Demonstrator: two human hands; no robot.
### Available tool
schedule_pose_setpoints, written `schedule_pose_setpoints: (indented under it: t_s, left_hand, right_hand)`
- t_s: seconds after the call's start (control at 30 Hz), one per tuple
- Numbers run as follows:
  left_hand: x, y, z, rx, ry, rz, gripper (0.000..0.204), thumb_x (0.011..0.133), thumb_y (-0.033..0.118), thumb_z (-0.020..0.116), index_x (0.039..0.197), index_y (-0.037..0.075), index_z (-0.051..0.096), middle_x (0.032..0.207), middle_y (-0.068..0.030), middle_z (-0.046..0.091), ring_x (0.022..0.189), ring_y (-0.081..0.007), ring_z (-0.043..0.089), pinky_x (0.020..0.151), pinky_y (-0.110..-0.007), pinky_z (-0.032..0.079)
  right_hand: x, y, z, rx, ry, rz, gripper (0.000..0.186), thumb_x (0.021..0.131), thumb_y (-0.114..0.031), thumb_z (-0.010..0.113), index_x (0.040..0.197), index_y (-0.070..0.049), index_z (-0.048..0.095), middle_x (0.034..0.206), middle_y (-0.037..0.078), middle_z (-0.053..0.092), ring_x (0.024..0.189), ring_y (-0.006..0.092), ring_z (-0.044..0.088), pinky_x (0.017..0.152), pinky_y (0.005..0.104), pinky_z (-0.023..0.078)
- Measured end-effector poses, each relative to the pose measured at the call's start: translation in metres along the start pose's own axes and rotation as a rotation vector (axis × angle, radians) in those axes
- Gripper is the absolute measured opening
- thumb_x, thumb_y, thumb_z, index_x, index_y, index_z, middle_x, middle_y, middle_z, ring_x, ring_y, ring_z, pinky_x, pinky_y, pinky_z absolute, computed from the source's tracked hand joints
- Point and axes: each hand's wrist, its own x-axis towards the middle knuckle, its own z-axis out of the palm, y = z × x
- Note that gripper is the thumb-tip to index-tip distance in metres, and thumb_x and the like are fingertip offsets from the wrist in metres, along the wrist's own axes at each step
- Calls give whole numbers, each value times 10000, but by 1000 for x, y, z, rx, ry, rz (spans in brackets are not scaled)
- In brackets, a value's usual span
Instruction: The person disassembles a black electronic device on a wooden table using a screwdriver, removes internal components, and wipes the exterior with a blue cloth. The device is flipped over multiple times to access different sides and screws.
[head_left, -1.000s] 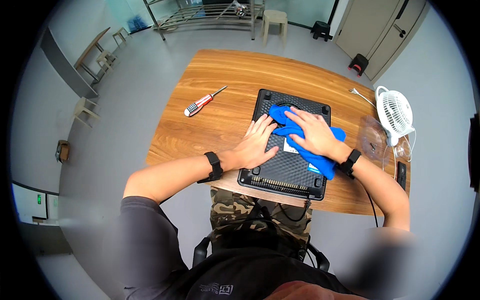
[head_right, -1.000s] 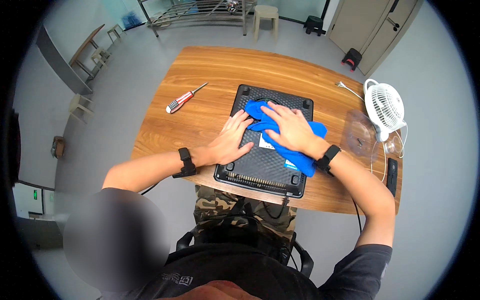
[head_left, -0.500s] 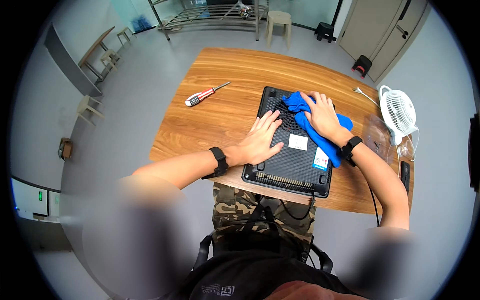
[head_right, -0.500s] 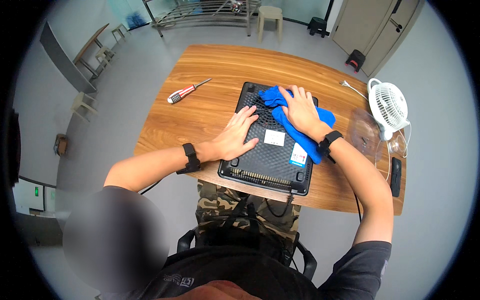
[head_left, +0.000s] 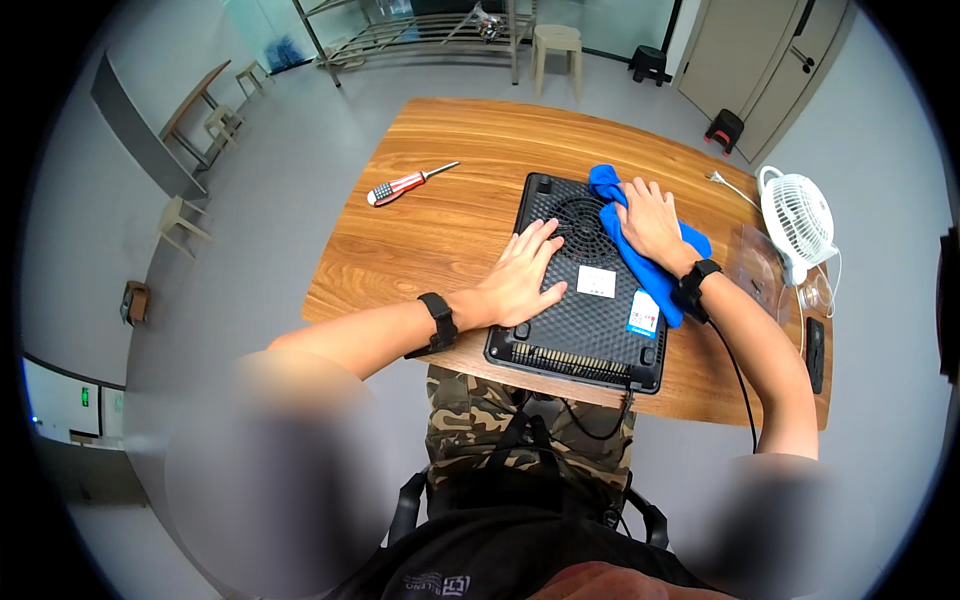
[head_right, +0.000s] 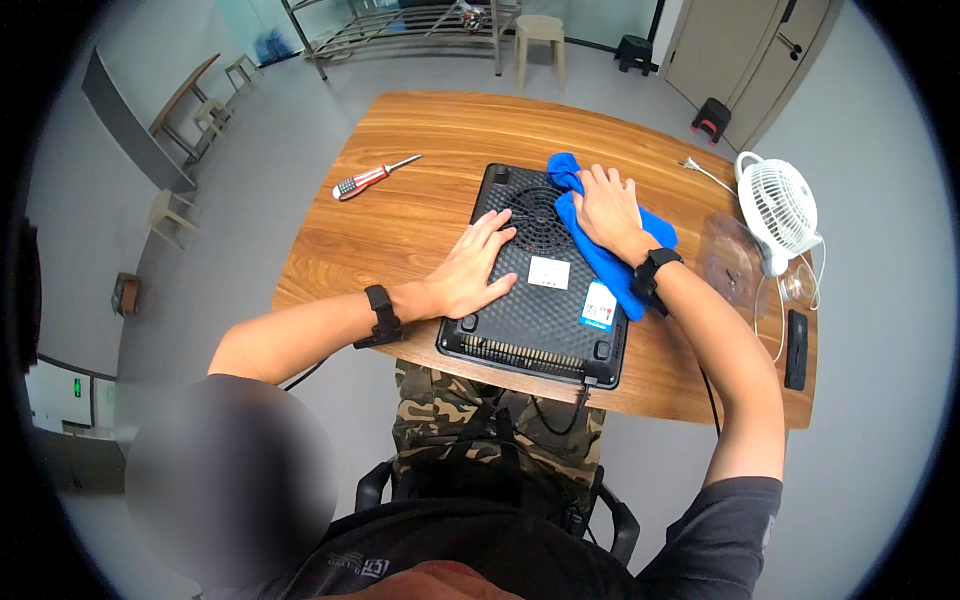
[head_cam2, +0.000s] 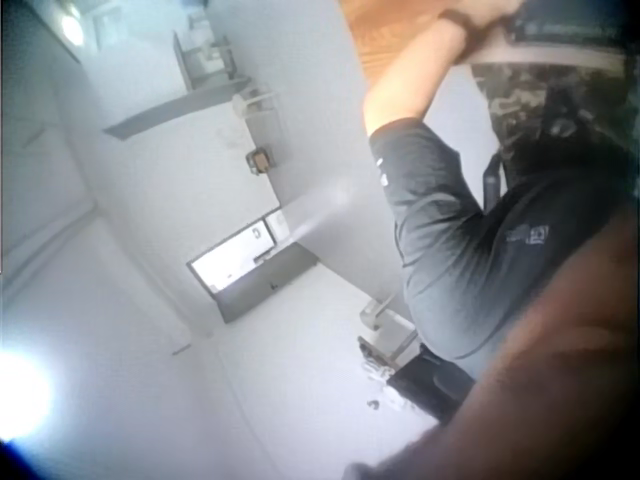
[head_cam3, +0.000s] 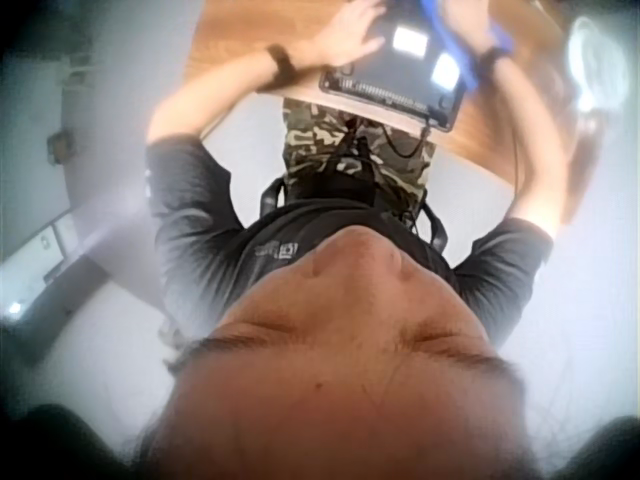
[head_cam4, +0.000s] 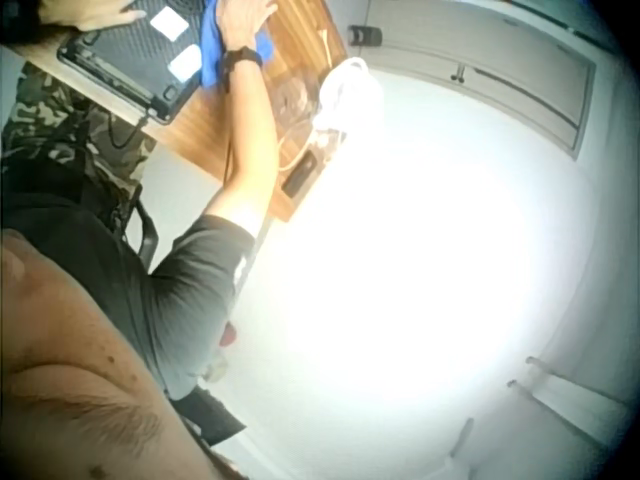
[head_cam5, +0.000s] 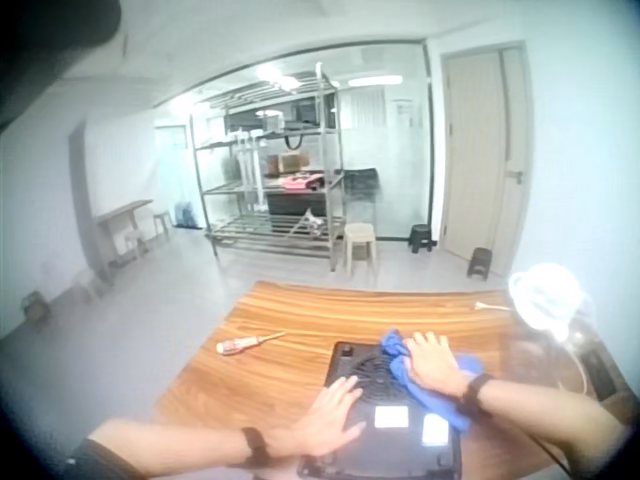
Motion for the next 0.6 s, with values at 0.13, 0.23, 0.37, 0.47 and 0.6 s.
schedule_pose_setpoints:
  t_s: [0.13, 0.23, 0.37, 0.47, 0.6]
  left_hand:
    - [2, 1, -2, 22, -2, -2, 692, 999, 396, 585, 1494, -39, 374, 1639, -255, 217, 1542, -450, 177, 1264, -538, 215]
    - [2, 3, -4, 24, -20, -19, 692, 1004, 398, 578, 1495, -42, 371, 1640, -253, 217, 1539, -452, 185, 1263, -535, 222]
    - [2, 1, -2, 23, -1, -12, 678, 1006, 388, 580, 1491, -42, 383, 1640, -253, 220, 1534, -456, 194, 1260, -537, 225]
    - [3, -1, 3, 37, 20, 5, 665, 1004, 379, 586, 1483, -43, 399, 1640, -255, 221, 1534, -456, 190, 1258, -536, 228]
    - [1, -2, 6, 48, 15, 7, 663, 998, 368, 594, 1477, -51, 407, 1643, -257, 216, 1539, -454, 179, 1256, -534, 227]
  right_hand:
    - [-1, -1, 4, 33, 13, -1, 394, 1010, -312, 567, 1255, -4, 584, 1215, 174, 593, 1172, 370, 559, 977, 520, 435]
    - [-3, -4, 1, 6, -70, 24, 410, 1008, -332, 569, 1200, 30, 578, 1202, 217, 598, 1146, 395, 586, 950, 536, 463]
    - [-16, -7, -11, -11, -163, 20, 423, 1003, -337, 577, 1159, 56, 567, 1162, 254, 600, 1098, 424, 611, 909, 554, 488]
    - [-18, -4, -8, -24, -142, -17, 397, 1001, -314, 578, 1150, 53, 557, 1138, 255, 602, 1079, 435, 614, 892, 557, 495]
    - [-7, 7, 7, -3, -46, -94, 349, 999, -274, 574, 1144, 42, 538, 1123, 250, 603, 1059, 439, 615, 885, 558, 497]
